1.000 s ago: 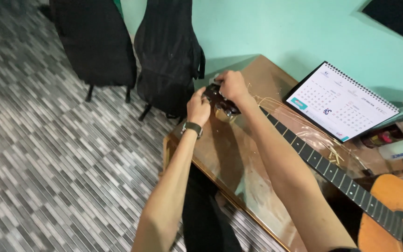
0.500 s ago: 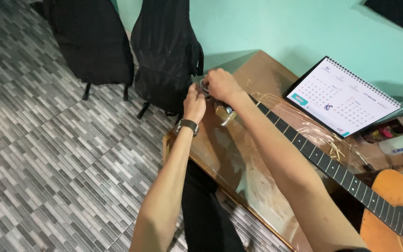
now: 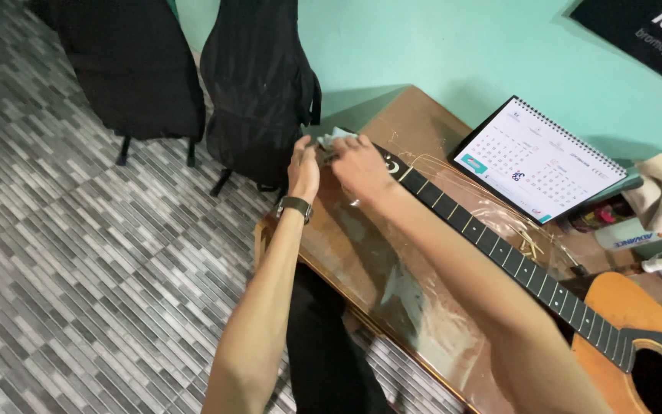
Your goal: Cleaning an acoustic guitar by wiping the body, neck, and headstock with a cloth.
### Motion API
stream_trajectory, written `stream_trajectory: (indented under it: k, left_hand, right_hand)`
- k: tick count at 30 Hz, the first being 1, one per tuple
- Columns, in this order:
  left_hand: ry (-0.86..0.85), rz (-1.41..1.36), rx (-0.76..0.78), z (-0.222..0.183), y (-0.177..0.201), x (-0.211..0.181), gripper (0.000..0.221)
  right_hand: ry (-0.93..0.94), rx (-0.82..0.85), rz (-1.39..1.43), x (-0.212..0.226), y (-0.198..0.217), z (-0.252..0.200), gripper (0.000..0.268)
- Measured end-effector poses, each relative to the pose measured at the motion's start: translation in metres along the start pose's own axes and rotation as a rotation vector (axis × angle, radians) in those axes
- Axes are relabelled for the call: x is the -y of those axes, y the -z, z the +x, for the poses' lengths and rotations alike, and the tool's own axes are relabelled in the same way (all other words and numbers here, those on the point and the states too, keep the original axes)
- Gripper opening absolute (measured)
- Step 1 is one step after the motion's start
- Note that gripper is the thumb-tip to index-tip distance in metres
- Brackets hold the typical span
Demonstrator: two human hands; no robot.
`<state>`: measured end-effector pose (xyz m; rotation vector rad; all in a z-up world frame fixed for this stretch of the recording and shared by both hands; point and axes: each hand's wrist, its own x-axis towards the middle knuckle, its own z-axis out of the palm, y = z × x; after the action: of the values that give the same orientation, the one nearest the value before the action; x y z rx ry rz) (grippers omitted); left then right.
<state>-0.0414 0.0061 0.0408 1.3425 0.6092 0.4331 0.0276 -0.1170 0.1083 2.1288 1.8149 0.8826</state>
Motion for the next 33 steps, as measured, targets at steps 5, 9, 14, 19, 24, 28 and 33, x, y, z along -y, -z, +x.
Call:
stream_trajectory:
  k: [5, 9, 14, 19, 24, 28, 33]
  left_hand:
    - [-0.021, -0.181, -0.005, 0.01, -0.005, 0.007, 0.058]
    - [-0.028, -0.215, -0.012, 0.009, -0.008, 0.006, 0.056]
    - [-0.019, -0.288, 0.028, 0.027, -0.012, 0.018, 0.058]
    - [0.024, -0.365, 0.043, 0.021, -0.008, 0.017, 0.059]
    - [-0.041, -0.356, -0.004, 0.022, -0.015, 0.023, 0.054]
    - [-0.008, -0.452, 0.042, 0.03, -0.013, 0.028, 0.058]
    - [0.012, -0.491, 0.056, 0.023, -0.009, 0.03, 0.057]
  right_hand:
    - [0.05, 0.036, -0.046, -0.019, 0.041, -0.055, 0.009]
    - [-0.067, 0.144, 0.118, -0.027, 0.04, -0.056, 0.014]
    - [-0.183, 0.106, 0.22, -0.024, 0.011, -0.027, 0.013]
    - [-0.038, 0.049, 0.025, -0.032, 0.055, -0.071, 0.007]
    - [-0.199, 0.147, 0.099, -0.032, 0.047, -0.06, 0.011]
    - [-0.285, 0.096, 0.176, -0.024, 0.005, -0.041, 0.016]
    - [-0.29, 0.096, 0.052, -0.019, 0.054, -0.078, 0.019]
